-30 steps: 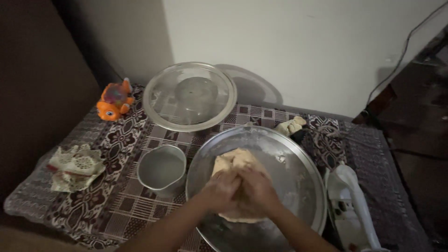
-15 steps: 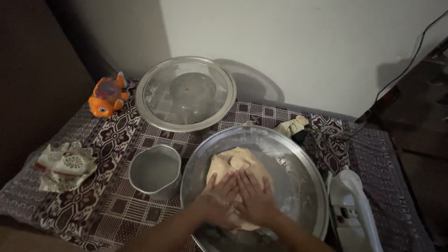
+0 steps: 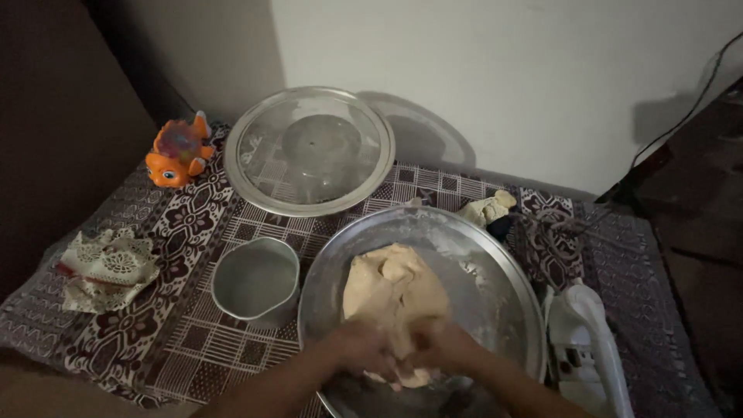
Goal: The recorder is kneading dough in a large metal bowl on a table.
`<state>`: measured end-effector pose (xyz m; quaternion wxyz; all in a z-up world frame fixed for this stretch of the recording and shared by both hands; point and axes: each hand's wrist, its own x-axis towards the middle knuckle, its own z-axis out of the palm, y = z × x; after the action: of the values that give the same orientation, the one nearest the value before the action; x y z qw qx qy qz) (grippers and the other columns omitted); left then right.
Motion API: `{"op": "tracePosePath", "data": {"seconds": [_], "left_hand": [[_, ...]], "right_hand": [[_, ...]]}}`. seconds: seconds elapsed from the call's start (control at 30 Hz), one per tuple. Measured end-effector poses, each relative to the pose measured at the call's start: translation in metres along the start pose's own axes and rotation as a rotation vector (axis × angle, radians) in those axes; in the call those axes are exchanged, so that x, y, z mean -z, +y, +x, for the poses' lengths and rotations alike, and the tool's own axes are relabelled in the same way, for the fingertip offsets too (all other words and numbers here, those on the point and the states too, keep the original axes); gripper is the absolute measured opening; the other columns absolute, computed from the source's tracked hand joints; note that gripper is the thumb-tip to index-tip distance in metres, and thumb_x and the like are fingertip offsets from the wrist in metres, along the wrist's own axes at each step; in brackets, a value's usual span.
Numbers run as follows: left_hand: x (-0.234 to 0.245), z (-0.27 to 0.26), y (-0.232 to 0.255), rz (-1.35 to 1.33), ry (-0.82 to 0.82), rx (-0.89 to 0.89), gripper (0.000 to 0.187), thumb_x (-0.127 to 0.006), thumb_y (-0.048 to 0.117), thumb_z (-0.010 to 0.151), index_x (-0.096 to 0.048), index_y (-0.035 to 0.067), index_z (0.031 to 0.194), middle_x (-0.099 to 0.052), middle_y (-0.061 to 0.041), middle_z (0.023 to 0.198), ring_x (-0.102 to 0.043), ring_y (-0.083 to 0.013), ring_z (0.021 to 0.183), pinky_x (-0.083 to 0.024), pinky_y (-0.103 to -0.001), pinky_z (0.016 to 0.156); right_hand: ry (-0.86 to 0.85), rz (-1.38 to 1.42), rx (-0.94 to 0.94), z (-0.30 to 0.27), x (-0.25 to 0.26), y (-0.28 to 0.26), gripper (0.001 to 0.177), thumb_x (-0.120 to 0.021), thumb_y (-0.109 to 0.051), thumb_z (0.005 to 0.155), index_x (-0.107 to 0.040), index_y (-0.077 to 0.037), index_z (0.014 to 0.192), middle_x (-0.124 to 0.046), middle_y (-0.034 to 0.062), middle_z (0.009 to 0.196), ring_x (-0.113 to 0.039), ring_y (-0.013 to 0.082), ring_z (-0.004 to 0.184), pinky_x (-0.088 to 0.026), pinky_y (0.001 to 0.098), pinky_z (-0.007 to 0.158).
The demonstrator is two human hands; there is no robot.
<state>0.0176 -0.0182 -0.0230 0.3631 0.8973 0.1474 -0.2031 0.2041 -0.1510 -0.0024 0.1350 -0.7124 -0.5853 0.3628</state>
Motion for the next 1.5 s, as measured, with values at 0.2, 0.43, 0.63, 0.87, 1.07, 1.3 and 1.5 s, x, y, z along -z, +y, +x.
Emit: {"op": "tracePosePath", "data": {"seconds": [0.2, 0.43, 0.63, 0.87, 1.07, 1.3, 1.5], "left_hand": [[-0.021, 0.041, -0.004, 0.211, 0.225, -0.134, 0.057, -0.085, 0.065, 0.067, -0.079, 0.010, 0.083, -0.074, -0.011, 0.081, -0.071, -0.0282, 0.078, -0.055, -0.045, 0.072], [0.011, 0.045, 0.014, 0.219, -0.120, 0.116, 0.069, -0.075, 0.073, 0.070, -0.080, 0.005, 0.074, -0.078, -0.009, 0.074, -0.077, -0.0241, 0.072, -0.060, -0.039, 0.072], [0.007, 0.015, -0.014, 0.156, 0.159, -0.210, 0.062, -0.088, 0.064, 0.070, -0.080, 0.008, 0.096, -0.069, -0.012, 0.100, -0.065, -0.0291, 0.095, -0.052, -0.044, 0.074], [0.056, 0.020, -0.042, -0.240, -0.071, 0.122, 0.046, -0.084, 0.049, 0.077, -0.076, 0.007, 0.093, -0.074, -0.003, 0.082, -0.069, -0.0166, 0.073, -0.056, -0.034, 0.062], [0.028, 0.100, -0.075, -0.140, -0.295, -0.039, 0.043, -0.060, 0.060, 0.083, -0.077, 0.021, 0.085, -0.074, -0.002, 0.072, -0.071, -0.0128, 0.061, -0.057, -0.030, 0.055], [0.063, 0.075, 0.004, 0.115, -0.161, 0.339, 0.062, -0.083, 0.061, 0.065, -0.080, 0.006, 0.092, -0.078, -0.009, 0.079, -0.076, -0.0217, 0.068, -0.062, -0.036, 0.064], [0.082, 0.094, 0.003, 0.292, -0.068, 0.293, 0.080, -0.087, 0.074, 0.060, -0.077, 0.006, 0.101, -0.074, -0.011, 0.089, -0.073, -0.0253, 0.081, -0.059, -0.038, 0.076]], "right_hand": [[0.081, -0.187, 0.142, 0.052, -0.045, 0.056, 0.038, -0.086, -0.034, 0.066, -0.068, -0.007, 0.086, -0.071, 0.0152, 0.089, -0.069, 0.0357, 0.085, -0.054, 0.0460, 0.075], [0.009, -0.341, -0.017, 0.070, -0.044, 0.053, 0.036, -0.086, -0.025, 0.061, -0.069, -0.007, 0.087, -0.069, 0.0214, 0.094, -0.067, 0.0417, 0.092, -0.054, 0.0489, 0.081], [-0.007, -0.133, 0.193, 0.021, -0.004, 0.009, 0.042, -0.084, -0.037, 0.072, -0.068, -0.006, 0.097, -0.073, 0.0173, 0.098, -0.071, 0.0351, 0.093, -0.057, 0.0449, 0.081], [-0.142, -0.033, -0.269, 0.030, 0.061, 0.064, 0.044, -0.076, -0.045, 0.088, -0.067, -0.019, 0.122, -0.076, 0.0047, 0.110, -0.072, 0.0158, 0.097, -0.058, 0.0323, 0.083], [-0.224, -0.053, -0.113, 0.071, 0.053, 0.037, 0.035, -0.083, -0.037, 0.080, -0.078, -0.004, 0.090, -0.073, 0.0064, 0.076, -0.069, 0.0164, 0.067, -0.056, 0.0336, 0.060], [-0.305, -0.301, -0.006, 0.104, 0.035, -0.005, 0.032, -0.091, -0.031, 0.061, -0.075, -0.005, 0.072, -0.068, 0.0099, 0.060, -0.068, 0.0231, 0.054, -0.056, 0.0387, 0.056], [-0.532, -0.484, -0.169, 0.134, 0.038, 0.007, 0.039, -0.094, -0.033, 0.057, -0.079, -0.005, 0.079, -0.073, 0.0097, 0.070, -0.073, 0.0242, 0.063, -0.059, 0.0405, 0.065]]}}
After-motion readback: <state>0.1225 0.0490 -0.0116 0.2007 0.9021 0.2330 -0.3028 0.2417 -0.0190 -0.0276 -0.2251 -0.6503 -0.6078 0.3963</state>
